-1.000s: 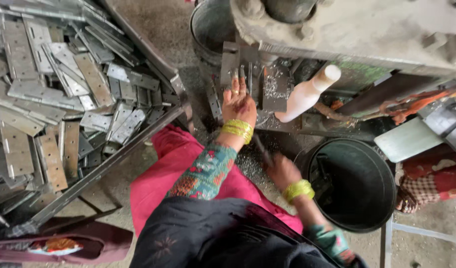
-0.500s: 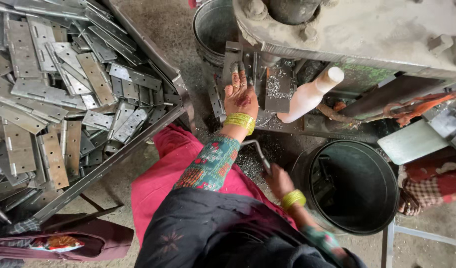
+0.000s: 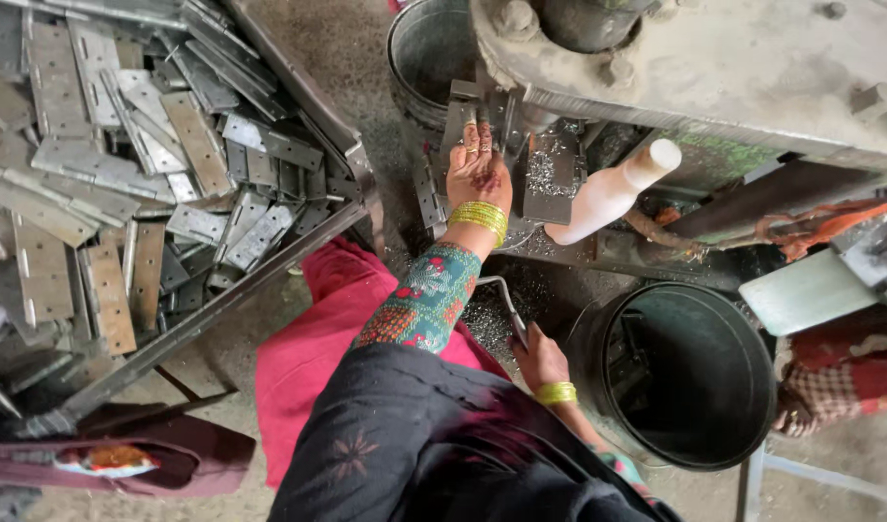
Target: The person repeatedly picks up metal hinge pieces from a bin, places them under a drill press, and operates the machine to drill holes. After each drilling, the person removes the piece and places it into a bucket.
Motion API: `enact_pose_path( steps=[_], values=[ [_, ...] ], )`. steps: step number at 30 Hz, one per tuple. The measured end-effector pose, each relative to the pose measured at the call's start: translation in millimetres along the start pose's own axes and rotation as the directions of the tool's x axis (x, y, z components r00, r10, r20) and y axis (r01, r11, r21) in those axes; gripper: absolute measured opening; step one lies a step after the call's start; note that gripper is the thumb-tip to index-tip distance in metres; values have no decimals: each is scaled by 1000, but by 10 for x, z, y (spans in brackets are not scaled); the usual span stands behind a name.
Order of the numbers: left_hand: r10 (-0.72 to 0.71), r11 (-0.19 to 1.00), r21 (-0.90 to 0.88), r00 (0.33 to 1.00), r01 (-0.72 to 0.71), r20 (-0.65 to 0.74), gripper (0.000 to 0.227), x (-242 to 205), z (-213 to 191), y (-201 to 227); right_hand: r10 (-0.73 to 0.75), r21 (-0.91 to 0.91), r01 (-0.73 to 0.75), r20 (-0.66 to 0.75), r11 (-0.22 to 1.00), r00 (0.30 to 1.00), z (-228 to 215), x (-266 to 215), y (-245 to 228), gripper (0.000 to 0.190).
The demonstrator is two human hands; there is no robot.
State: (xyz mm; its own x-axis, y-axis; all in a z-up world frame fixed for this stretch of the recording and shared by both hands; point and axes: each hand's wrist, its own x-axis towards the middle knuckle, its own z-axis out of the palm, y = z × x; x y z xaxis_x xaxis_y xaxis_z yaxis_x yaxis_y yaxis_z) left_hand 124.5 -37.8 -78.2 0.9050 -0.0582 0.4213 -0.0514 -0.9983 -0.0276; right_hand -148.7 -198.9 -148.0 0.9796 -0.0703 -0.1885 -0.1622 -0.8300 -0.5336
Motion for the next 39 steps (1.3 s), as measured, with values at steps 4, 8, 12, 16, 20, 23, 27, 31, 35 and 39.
enact_pose_path(
  steps=[4, 8, 12, 16, 20, 23, 27, 31, 35, 39],
  values=[
    [-34, 984, -175, 999, 30, -23, 44, -261, -362, -57, 10, 15, -11, 28, 1000, 1000, -71, -135, -100, 40],
    [-21, 918, -394, 992, -30, -125, 36, -800, -1187, -631, -21, -124, -3, -198, 992, 980, -595, -186, -578, 44],
    [-120, 944, -309, 993, 116, 7, 29, -1346, -1668, -1462, -245, 33, 297, -485, 954, 840, -1075, -266, -935, 29],
    [-305, 952, -6, 943, 307, -133, 32, -1408, -1637, -2475, -331, -24, 361, -457, 932, 825, -1273, -193, -1088, 37],
    [-512, 849, 76, 850, 523, -124, 47, -1063, -1379, -3046, -282, -37, 296, -434, 955, 855, -1273, -162, -1123, 35],
    [-631, 758, 62, 755, 649, -177, 48, -788, -1105, -3141, -292, -62, 295, -427, 954, 855, -1271, -183, -1115, 31],
    [-751, 651, -37, 636, 759, -176, 58, -698, -731, -3290, -232, -33, 236, -359, 971, 904, -1241, -179, -1083, 27],
    [-712, 696, -202, 700, 689, -64, 54, -803, -632, -3572, -239, -90, 222, -321, 971, 916, -1208, -155, -1036, 27],
    [-720, 566, -477, 685, 672, 111, 22, -1230, -1007, -3619, -212, -130, 183, -275, 975, 938, -1181, -170, -998, 29],
    [-660, -88, -832, 593, 547, 460, 31, -1656, -1430, -2961, -226, -145, 191, -279, 971, 933, -1181, -200, -1164, 38]
  ],
)
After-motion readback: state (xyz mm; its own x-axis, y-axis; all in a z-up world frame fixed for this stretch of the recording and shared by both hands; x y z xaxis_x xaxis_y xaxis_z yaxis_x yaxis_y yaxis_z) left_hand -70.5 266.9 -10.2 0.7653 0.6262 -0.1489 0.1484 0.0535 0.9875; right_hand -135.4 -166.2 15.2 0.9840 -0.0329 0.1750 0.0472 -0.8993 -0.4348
